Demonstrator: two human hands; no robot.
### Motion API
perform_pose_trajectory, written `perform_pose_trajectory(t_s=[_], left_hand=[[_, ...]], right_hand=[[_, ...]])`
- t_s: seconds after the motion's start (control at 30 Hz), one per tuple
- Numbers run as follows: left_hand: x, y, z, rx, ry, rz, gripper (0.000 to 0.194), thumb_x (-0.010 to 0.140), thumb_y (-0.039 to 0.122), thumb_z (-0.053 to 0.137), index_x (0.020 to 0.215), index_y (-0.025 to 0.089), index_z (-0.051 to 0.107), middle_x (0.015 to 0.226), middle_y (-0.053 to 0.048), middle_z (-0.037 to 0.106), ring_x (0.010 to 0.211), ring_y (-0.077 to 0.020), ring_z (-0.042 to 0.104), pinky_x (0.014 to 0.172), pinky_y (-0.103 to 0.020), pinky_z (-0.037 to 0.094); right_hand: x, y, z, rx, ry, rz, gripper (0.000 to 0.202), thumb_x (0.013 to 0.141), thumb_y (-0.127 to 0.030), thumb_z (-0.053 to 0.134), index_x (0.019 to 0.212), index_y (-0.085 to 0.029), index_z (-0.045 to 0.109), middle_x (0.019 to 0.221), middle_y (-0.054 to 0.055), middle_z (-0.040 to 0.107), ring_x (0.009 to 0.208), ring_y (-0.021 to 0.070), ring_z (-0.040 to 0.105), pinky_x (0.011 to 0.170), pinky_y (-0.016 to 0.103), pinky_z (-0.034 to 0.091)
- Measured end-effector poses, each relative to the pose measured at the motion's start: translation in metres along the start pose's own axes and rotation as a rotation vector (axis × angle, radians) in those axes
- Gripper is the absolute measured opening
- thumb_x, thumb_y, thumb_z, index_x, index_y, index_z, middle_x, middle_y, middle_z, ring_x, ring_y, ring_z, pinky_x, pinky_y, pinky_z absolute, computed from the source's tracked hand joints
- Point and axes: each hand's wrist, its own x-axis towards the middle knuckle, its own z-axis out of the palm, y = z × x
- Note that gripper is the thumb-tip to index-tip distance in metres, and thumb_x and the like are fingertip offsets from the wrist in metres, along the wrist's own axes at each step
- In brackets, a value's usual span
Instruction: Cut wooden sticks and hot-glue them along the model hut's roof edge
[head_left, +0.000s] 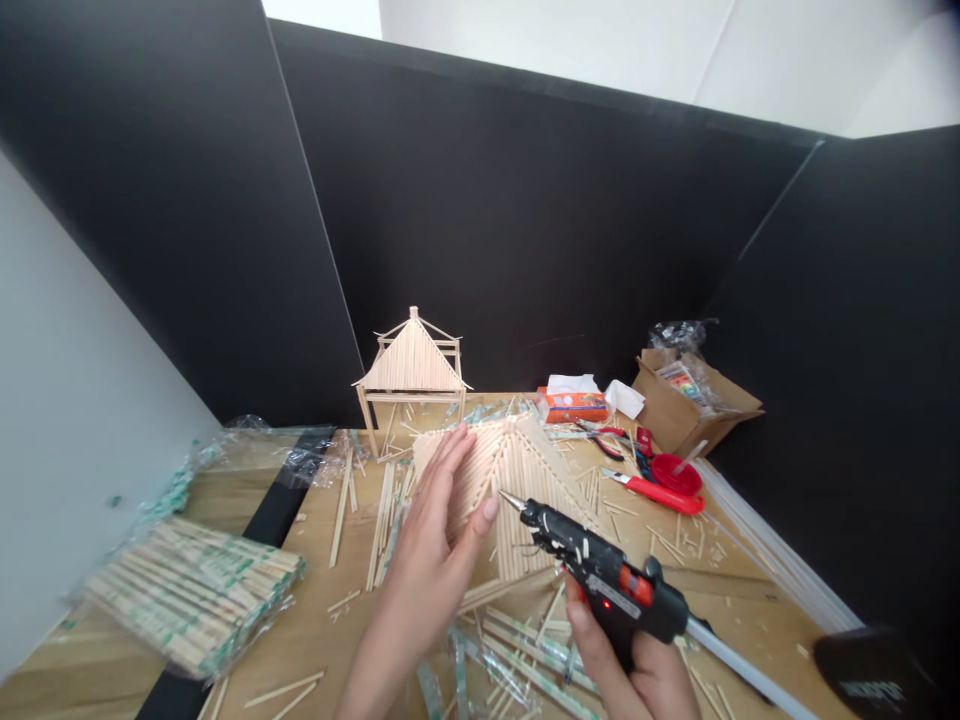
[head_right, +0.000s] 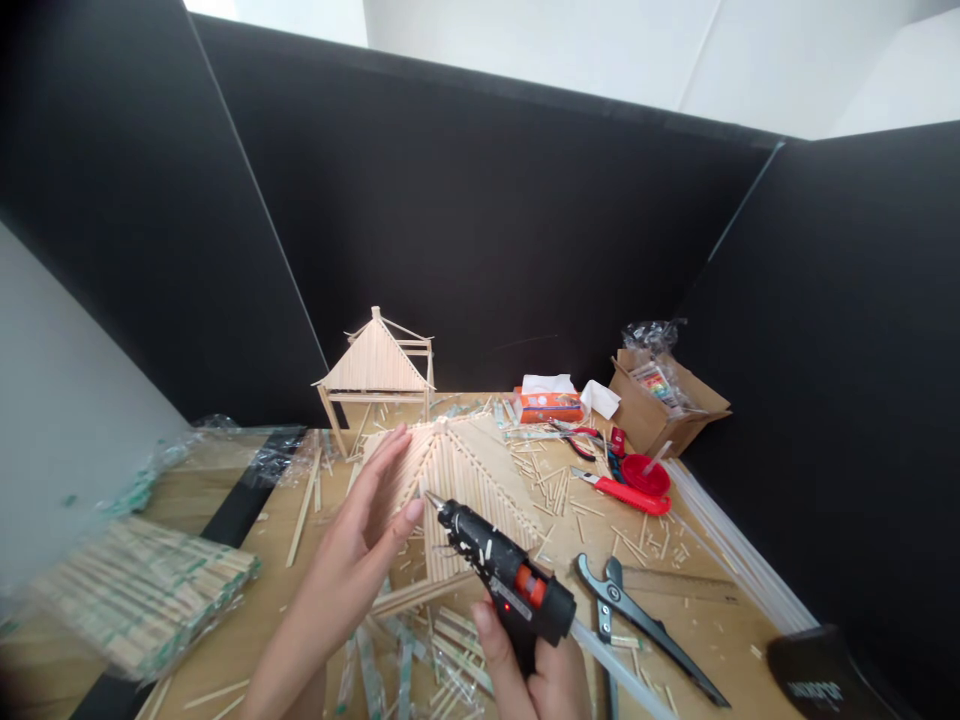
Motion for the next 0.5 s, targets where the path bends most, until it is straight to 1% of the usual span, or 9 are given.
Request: perform_pose_trajectory(t_s=[0.07, 0.13, 0.33, 0.5], left_hand=[[-0.0006, -0.0007, -0.0027, 0.017, -0.042, -0.001, 0.057, 0.096, 0.043, 0.05, 0.148, 0.044, 0.026, 0.161, 0.006, 0.024, 0.149, -0.0227, 0.018, 0.123, -0.047, 0.018], [-0.0012, -0.0013, -0.0052, 0.025, -0.078, 0.001, 0.06, 0.096, 0.044, 0.051, 0.149, 0.044, 0.023, 0.162, 0.007, 0.021, 0.15, -0.0225, 0.016, 0.123, -0.047, 0.016], [-0.0016, -0.0015, -0.0086, 0.008, -0.103, 0.007, 0.059, 0.097, 0.043, 0.048, 0.149, 0.044, 0.022, 0.162, 0.008, 0.017, 0.15, -0.0217, 0.013, 0.124, -0.046, 0.016], [-0.0003, -0.0027, -0.0089, 0.001, -0.107, 0.023, 0.06, 0.097, 0.042, 0.049, 0.15, 0.042, 0.022, 0.163, 0.006, 0.018, 0.15, -0.022, 0.013, 0.124, -0.047, 0.014]], right_hand=[[-0.0001, -0.0001, 0.0008, -0.006, 0.0, -0.02, 0.062, 0.072, -0.072, 0.063, 0.1, -0.019, 0.075, 0.1, 0.01, 0.077, 0.097, 0.0288, 0.071, 0.079, 0.028, 0.057], [-0.0002, -0.0013, 0.0014, -0.021, -0.006, -0.04, 0.061, 0.073, -0.073, 0.062, 0.097, -0.019, 0.076, 0.097, 0.01, 0.077, 0.096, 0.0289, 0.071, 0.077, 0.028, 0.057], [-0.0012, -0.0045, 0.0015, -0.074, 0.003, -0.08, 0.063, 0.075, -0.074, 0.058, 0.098, -0.017, 0.074, 0.1, 0.01, 0.077, 0.099, 0.0287, 0.07, 0.083, 0.028, 0.054], [-0.0007, -0.0068, -0.0002, -0.101, -0.008, -0.211, 0.051, 0.082, -0.064, 0.059, 0.099, -0.018, 0.072, 0.098, 0.008, 0.077, 0.093, 0.0264, 0.072, 0.077, 0.025, 0.055]])
